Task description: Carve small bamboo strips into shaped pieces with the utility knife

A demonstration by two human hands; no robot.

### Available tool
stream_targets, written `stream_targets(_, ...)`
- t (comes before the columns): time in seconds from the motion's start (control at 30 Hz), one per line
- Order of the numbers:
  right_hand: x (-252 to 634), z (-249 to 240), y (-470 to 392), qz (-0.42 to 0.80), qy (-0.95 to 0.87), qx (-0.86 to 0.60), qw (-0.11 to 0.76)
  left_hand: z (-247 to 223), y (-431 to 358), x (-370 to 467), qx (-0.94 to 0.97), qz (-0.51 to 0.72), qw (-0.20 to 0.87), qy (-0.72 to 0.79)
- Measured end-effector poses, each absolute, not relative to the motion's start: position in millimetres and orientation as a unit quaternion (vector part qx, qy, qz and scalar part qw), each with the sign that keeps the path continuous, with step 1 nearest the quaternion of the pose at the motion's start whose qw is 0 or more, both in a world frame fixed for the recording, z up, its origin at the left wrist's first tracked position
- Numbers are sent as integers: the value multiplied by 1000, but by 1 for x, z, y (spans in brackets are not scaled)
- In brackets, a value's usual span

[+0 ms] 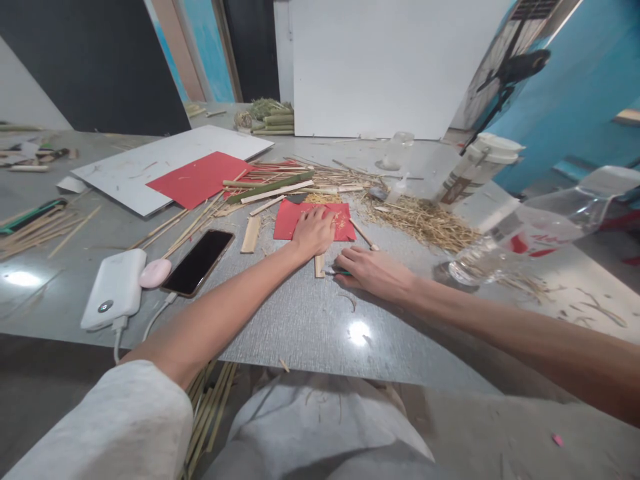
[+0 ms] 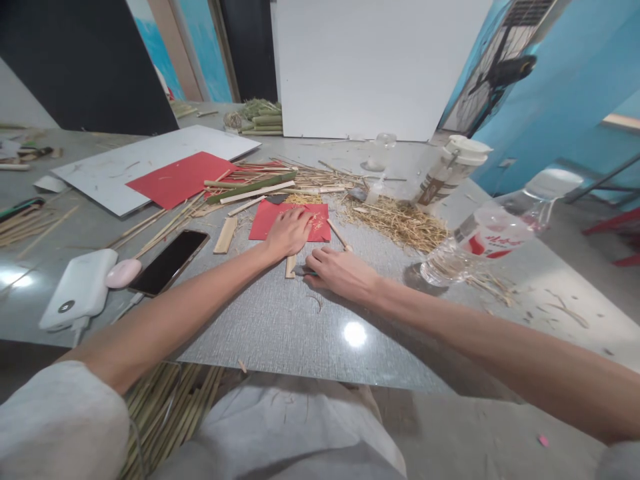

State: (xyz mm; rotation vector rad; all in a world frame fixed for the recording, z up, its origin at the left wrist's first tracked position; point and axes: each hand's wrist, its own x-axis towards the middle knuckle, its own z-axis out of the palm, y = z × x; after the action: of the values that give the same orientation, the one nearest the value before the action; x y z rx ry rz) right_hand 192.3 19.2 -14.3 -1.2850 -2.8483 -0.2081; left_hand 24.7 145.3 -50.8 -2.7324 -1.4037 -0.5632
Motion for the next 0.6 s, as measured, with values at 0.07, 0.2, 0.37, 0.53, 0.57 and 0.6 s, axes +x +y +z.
stream_targets(0.07,193,-15,21,-66,-912,-406,6,-52,146,25,-875,-182,7,-448)
stream_targets(0.2,196,-14,28,-65,-919,-389,9,-48,143,25,-875,-185,2,-447)
stream_targets(0.37,199,-15,30,-75,-921,-382,22,-30,131,26,-876,-194,-5,-441)
stream_targets(0.53,202,-21,27,-90,-918,-384,44,-1,128,9,-870,-185,-44,-456)
stream_targets(0.57,202,-22,27,-92,-918,-382,49,4,128,4,-870,-175,-60,-457)
stream_targets(0.6,203,-23,27,-94,-919,-380,54,8,127,-2,-871,-163,-78,-457)
